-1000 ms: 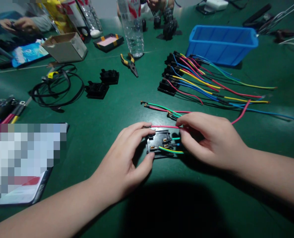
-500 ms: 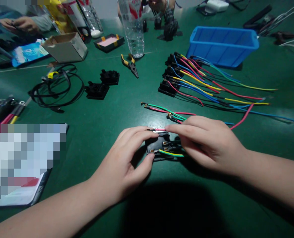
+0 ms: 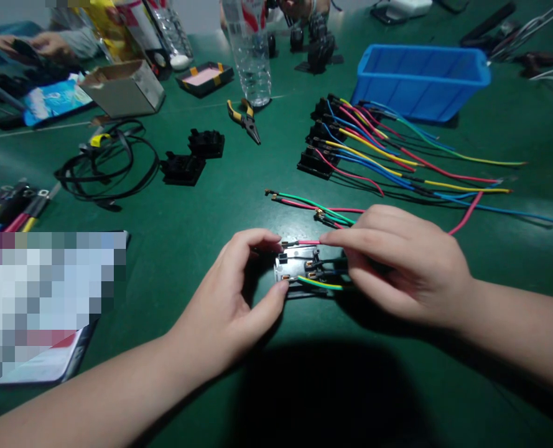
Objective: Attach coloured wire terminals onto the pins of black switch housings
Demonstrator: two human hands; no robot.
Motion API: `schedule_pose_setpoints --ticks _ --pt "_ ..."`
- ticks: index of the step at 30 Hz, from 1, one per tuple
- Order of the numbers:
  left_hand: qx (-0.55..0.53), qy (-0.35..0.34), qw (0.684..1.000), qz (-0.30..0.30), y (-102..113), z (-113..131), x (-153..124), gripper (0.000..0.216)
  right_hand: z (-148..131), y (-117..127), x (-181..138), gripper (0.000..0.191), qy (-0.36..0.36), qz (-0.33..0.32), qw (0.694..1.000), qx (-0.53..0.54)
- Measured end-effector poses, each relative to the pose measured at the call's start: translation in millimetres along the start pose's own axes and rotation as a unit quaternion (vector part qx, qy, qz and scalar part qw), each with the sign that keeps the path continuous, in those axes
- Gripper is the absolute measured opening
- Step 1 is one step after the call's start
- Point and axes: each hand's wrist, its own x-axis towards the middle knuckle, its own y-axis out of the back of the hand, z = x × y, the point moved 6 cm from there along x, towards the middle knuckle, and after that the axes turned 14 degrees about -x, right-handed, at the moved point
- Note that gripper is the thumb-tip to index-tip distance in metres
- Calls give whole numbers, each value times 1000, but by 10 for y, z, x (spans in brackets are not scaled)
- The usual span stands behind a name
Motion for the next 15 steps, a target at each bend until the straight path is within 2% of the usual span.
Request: schedule_pose_setpoints --ticks 15 --pt "3 -3 1000 -14 -10 1 -5 35 -30 9 3 22 19 3 1000 10"
